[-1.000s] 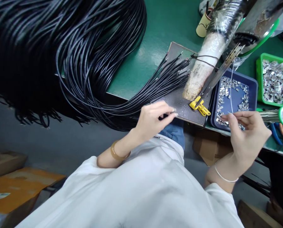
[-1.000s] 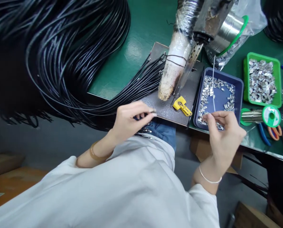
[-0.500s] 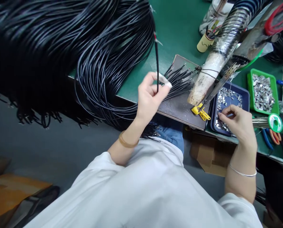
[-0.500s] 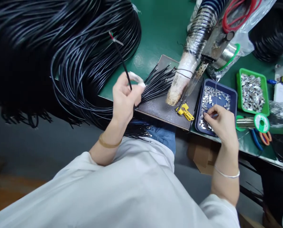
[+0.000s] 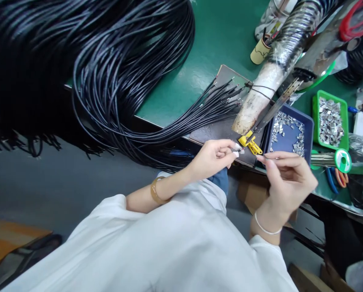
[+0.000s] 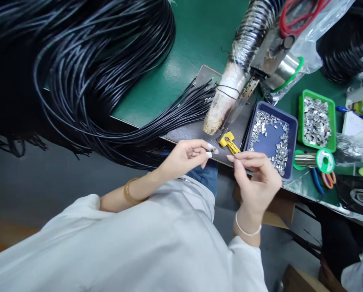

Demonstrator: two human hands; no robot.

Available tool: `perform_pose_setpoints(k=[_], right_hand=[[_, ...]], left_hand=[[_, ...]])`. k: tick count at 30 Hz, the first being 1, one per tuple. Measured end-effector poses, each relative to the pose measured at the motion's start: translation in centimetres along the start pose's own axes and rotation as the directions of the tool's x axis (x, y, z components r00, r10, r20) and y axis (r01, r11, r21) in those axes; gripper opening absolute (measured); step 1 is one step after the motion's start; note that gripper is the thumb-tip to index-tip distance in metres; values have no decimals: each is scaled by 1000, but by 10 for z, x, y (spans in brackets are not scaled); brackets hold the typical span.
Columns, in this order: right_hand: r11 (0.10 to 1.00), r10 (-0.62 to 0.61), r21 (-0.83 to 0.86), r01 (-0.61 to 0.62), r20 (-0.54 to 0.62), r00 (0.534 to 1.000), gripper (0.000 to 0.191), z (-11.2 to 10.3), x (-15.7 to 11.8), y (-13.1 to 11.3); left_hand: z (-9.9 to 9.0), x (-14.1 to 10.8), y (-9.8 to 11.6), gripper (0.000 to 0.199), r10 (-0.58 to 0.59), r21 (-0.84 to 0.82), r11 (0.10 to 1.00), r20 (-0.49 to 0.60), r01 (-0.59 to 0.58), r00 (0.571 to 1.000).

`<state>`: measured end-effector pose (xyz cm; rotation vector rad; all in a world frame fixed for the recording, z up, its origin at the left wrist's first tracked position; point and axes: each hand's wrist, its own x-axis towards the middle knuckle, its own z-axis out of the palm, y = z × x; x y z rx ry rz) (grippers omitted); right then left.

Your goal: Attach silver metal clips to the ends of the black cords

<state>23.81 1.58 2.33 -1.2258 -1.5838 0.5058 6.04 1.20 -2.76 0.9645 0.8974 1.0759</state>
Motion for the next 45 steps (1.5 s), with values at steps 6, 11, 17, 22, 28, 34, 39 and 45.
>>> perform_pose_setpoints(k=[6,11,17,22,28,34,39,45], right_hand=[[975,-152,-164,149,-5,988,11,24,-13,11],[1000,-11,1,11,110,994,10,28,-15,16],[998,23,59,-31,120,993,10,28,-17,18],[1000,0,15,-2,105,994,8,27,-21,14],[908,142,337,-249,312,939,10,23,-19,26],[958,129,234,-168,173,977,5,27,-19,24],[988,70,131,-87,131,989,10,31,-22,16],[997,-71,-12,72,50,996,11,36,-25,16]], left_hand=[[-2,1,12,14,-19,-77,997,8,20,1000],[1,2,12,13,39,-82,996,1,-39,999],[3,2,7,9,143,-11,990,-37,-143,989],[2,0,7,14,115,71,991,-27,-113,993],[-5,0,10,22,69,36,996,190,-77,979],[-7,0,10,16,242,227,943,39,-245,969],[-7,-2,11,14,371,375,859,14,-349,929],[0,-7,5,14,406,465,808,6,-362,914]])
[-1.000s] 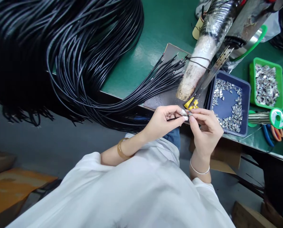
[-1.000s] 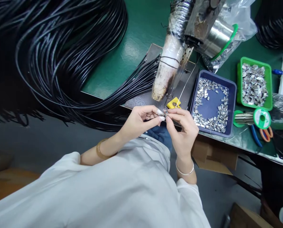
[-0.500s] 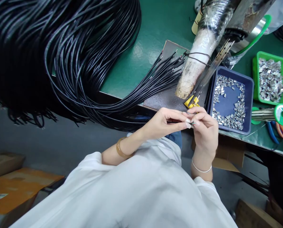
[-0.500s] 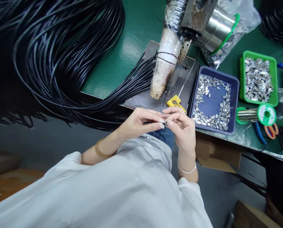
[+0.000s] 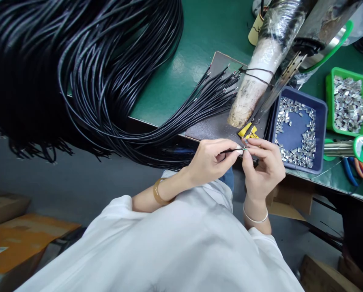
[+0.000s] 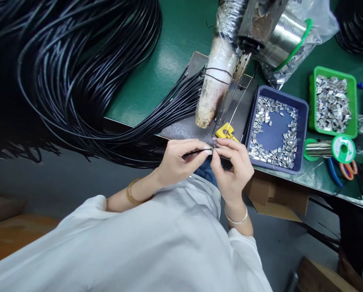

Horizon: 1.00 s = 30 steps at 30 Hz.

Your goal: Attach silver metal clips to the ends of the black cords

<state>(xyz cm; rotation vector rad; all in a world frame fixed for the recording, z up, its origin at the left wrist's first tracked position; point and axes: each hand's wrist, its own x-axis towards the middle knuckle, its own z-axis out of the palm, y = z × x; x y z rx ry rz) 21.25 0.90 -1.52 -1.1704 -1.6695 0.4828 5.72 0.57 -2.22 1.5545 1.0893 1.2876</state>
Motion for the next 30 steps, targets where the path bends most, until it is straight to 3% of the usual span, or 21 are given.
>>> perform_pose_setpoints(k=[2,6,10,14,16,22,30], right_hand=[[998,-49,-51,47,-31,998,13,1,0,0],[999,24,46,-22,-42,999,8,-1,2,-2],[991,-135,-37,131,-128,983,16,-5,0,-4],[936,-309,-198,290,-68,949,22,-3,-4,-3],[944,-276,-206,256,-78,958,22,-1,-3,-1],[1000,-9,26,10,-41,999,8,-4,0,-1],[998,13,64,-8,-72,997,6,-3,2,-1]], left_hand=[[3,-1,1,19,-138,-149,978,51,144,989],[2,3,2,23,-292,-429,840,160,333,943],[-1,12,2,17,-365,-490,785,126,378,922],[1,15,0,14,-385,-567,739,89,364,919],[2,16,-1,11,-390,-573,737,73,359,918],[3,16,1,7,-386,-522,778,41,349,922],[2,17,3,7,-371,-474,816,7,330,929]])
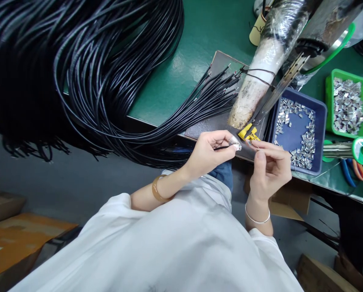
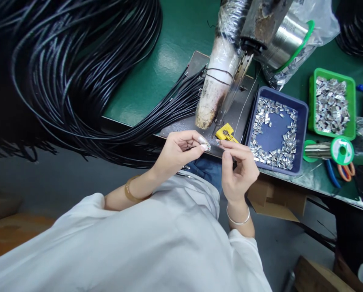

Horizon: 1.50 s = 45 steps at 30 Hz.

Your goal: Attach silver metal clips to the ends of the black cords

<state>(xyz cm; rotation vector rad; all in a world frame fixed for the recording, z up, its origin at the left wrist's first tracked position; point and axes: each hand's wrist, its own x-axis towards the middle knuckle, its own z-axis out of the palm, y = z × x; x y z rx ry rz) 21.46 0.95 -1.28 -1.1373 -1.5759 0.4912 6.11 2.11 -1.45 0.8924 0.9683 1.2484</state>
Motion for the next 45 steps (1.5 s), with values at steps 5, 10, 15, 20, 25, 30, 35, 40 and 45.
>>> perform_pose_setpoints(k=[5,10,15,20,25,30,35,40,45], right_hand=[[995,-86,-54,88,50,995,10,3,1,5],[937,-270,-208,281,80,960,18,3,1,11],[888,-347,-290,357,89,934,23,4,3,13],[878,-357,-315,361,72,931,20,7,6,12],[876,-359,-325,356,54,932,21,8,10,7],[882,-345,-319,347,64,936,23,8,10,3],[879,-363,-305,367,71,929,21,7,8,5],[888,-340,-300,349,82,937,21,5,7,9],[875,-331,-349,334,71,941,21,5,10,4]], left_hand=[[-1,2,1,8,22,4,1000,18,-22,1000],[1,4,0,10,19,28,999,-24,-18,1000],[3,6,-1,11,8,73,997,-55,-4,998],[6,8,-1,11,31,110,994,-98,-20,995],[7,8,1,11,51,127,991,-102,-38,994],[6,7,1,12,71,138,989,-110,-55,991],[4,7,1,12,60,172,984,-94,-44,994],[4,6,0,11,71,196,979,-74,-55,995],[5,4,1,11,155,214,967,-54,-140,986]])
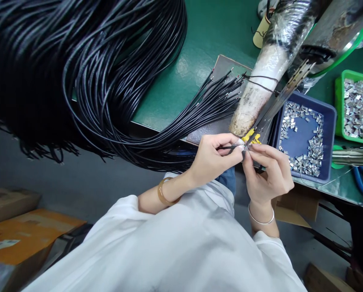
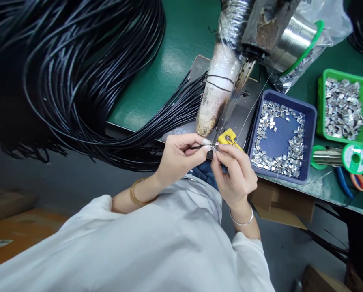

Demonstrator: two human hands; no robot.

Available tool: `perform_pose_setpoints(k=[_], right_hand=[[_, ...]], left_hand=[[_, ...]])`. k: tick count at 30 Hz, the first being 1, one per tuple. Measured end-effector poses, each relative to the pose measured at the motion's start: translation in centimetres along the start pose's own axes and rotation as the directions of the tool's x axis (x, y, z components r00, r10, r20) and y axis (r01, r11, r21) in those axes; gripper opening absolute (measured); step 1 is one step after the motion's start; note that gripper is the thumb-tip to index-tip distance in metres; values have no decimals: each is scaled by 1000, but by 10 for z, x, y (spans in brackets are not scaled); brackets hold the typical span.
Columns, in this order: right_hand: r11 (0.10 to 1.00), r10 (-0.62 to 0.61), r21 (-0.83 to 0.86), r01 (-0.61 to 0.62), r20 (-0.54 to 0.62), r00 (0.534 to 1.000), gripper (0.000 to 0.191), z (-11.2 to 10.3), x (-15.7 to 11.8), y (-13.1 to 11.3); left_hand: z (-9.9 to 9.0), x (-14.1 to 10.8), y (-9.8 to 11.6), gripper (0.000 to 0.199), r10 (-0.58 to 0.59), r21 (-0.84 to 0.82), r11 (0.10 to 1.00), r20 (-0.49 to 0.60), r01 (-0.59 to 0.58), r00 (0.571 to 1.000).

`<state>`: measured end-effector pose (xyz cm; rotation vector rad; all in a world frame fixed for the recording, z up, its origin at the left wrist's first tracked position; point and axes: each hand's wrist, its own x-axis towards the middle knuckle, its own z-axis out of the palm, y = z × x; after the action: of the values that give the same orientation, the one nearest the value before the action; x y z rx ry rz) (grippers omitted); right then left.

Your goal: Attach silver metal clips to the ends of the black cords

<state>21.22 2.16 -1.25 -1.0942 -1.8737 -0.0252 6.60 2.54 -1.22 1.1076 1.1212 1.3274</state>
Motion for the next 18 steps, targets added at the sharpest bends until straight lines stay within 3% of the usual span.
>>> perform_pose_setpoints(k=[5,12,18], right_hand=[[1000,4,-6,-4,4,1000,21,-2,2,-4],[999,-48,24,48,17,999,19,-1,-4,0],[999,-41,10,41,-41,998,18,-2,-5,-2]], left_hand=[[0,-1,1,9,24,-9,1000,-2,-24,1000],[-4,1,-1,12,-163,-45,985,62,166,985],[-7,2,4,13,-197,-125,969,135,214,971]])
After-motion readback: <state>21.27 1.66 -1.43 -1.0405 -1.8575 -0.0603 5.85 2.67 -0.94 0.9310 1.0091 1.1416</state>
